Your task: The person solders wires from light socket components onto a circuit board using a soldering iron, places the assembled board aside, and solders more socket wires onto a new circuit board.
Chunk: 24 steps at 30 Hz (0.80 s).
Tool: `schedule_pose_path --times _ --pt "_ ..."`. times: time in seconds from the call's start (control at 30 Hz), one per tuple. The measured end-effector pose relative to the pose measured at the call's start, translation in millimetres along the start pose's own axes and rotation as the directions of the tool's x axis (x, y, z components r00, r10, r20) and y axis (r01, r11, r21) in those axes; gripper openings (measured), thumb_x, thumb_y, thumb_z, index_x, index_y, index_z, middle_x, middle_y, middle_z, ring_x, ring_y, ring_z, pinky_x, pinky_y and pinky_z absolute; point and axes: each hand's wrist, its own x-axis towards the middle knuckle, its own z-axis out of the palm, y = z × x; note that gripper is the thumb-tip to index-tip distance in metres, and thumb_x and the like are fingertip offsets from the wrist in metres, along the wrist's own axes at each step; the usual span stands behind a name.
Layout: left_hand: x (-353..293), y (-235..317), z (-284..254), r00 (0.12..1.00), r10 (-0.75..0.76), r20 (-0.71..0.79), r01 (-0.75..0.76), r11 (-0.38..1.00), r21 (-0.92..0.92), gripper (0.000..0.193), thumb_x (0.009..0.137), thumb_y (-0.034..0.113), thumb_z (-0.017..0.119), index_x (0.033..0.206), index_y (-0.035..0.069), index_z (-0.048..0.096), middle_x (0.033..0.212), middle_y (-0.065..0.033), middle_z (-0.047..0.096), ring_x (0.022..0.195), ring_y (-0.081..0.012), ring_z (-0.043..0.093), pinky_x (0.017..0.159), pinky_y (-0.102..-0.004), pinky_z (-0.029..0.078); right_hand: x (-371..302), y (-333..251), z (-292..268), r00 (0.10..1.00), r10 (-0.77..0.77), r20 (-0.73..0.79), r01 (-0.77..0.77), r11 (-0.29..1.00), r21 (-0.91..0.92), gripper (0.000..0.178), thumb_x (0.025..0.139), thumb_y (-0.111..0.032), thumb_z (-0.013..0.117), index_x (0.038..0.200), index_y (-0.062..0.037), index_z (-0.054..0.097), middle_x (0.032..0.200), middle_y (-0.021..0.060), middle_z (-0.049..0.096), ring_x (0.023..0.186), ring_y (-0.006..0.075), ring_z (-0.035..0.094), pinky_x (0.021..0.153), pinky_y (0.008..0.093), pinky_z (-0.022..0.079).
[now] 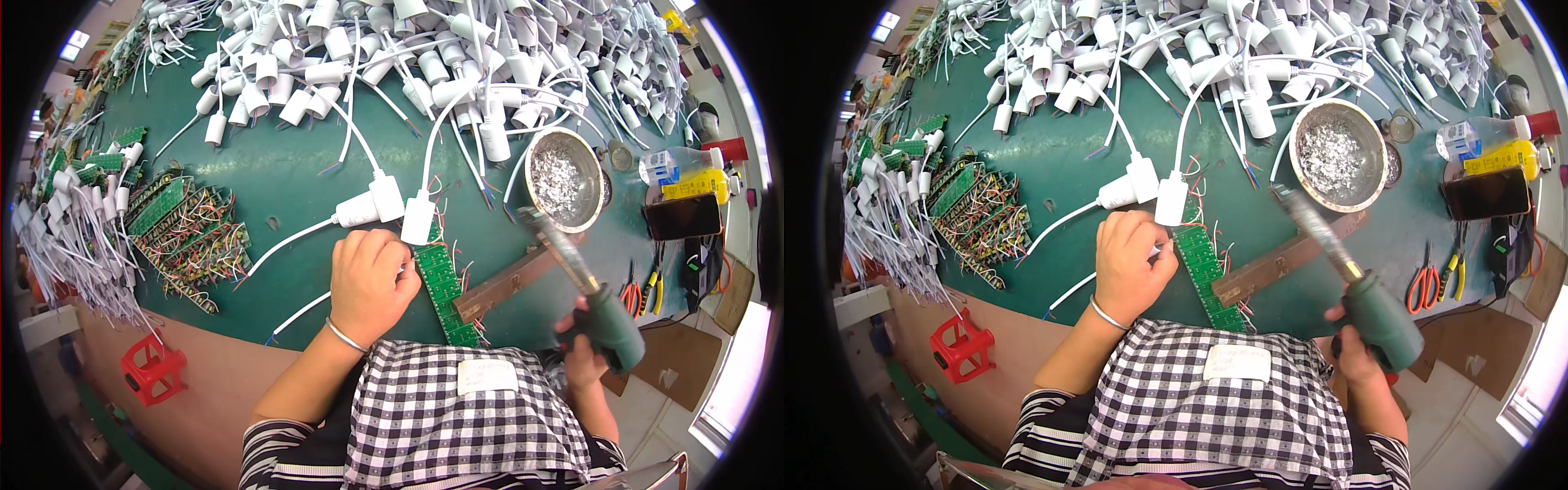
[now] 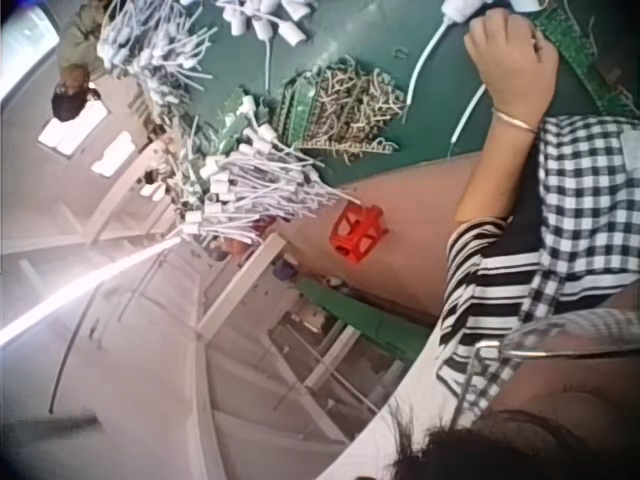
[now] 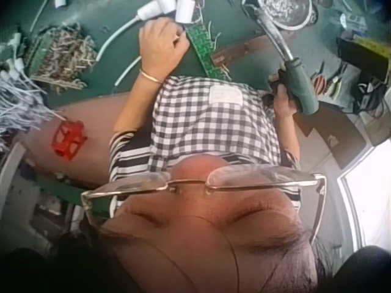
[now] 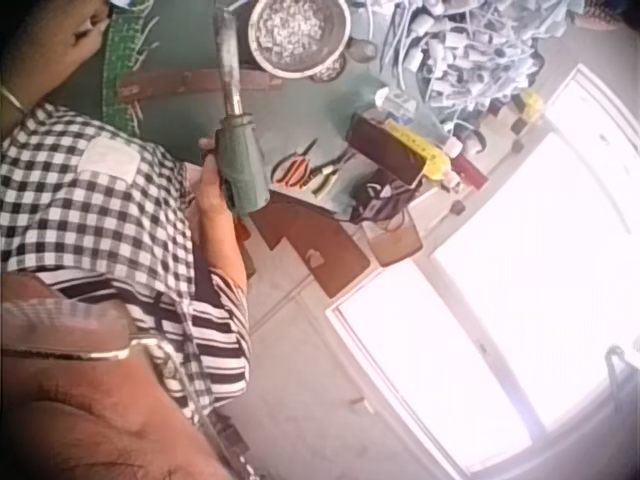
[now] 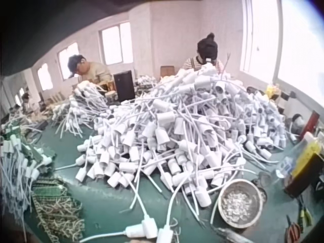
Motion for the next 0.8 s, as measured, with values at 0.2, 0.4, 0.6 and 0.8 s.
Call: schedule_pose_path --times 0.2,0.4,0.6,0.8 --pt "-0.4 2.9 -5.8 0.999 -0.037 0.000 0.037 0.996 -0.087 0.018 0.063 0.005 0.063 0.076 0.008 0.053 0.084 -0.0062 0.054 0.079 -0.0259 0.049 0.070 -0.0369 0.036 -1.2 3.9 8.8 0.967 -0.019 0.254 0.042 0.995 -0.087 0.033 0.069 0.006 0.049 0.100 0.0033 0.059 0.075 0.0094 0.062 0.066 0.0188 0.061 0.063 0.0298 0.049" --pt "-2.2 -0.1 -3.2 0.998 0.058 0.008 -0.057 0.996 -0.061 0.017 0.063 0.006 0.064 0.076 0.008 0.053 0.084 -0.0044 0.055 0.078 -0.0248 0.051 0.069 -0.0373 0.037 -2.9 -0.7 14.2 0.953 0.030 0.302 0.009 0.992 -0.126 0.019 0.075 0.000 0.056 0.094 0.0010 0.062 0.073 0.0084 0.063 0.065 0.0195 0.063 0.064 0.0314 0.050" --pt "-1.4 1.2 -0.8 0.998 0.058 -0.029 -0.057 0.998 0.011 0.019 0.061 0.005 0.066 0.074 0.009 0.053 0.083 -0.0047 0.055 0.078 -0.0254 0.051 0.067 -0.0364 0.038 1.6 -5.1 17.3 0.915 0.038 0.402 0.056 0.974 -0.220 0.020 0.073 -0.001 0.061 0.093 -0.0007 0.063 0.078 0.0091 0.064 0.071 0.0240 0.064 0.070 0.0348 0.050" --pt "2.3 -0.3 -2.2 0.999 0.043 0.005 -0.043 0.999 -0.017 0.017 0.060 0.005 0.066 0.071 0.009 0.053 0.080 -0.0039 0.053 0.076 -0.0249 0.050 0.065 -0.0353 0.038 5.8 -5.3 20.1 0.880 -0.056 0.472 0.207 0.939 -0.275 0.021 0.069 -0.002 0.064 0.090 -0.0024 0.064 0.087 0.0113 0.064 0.080 0.0296 0.062 0.072 0.0365 0.049"
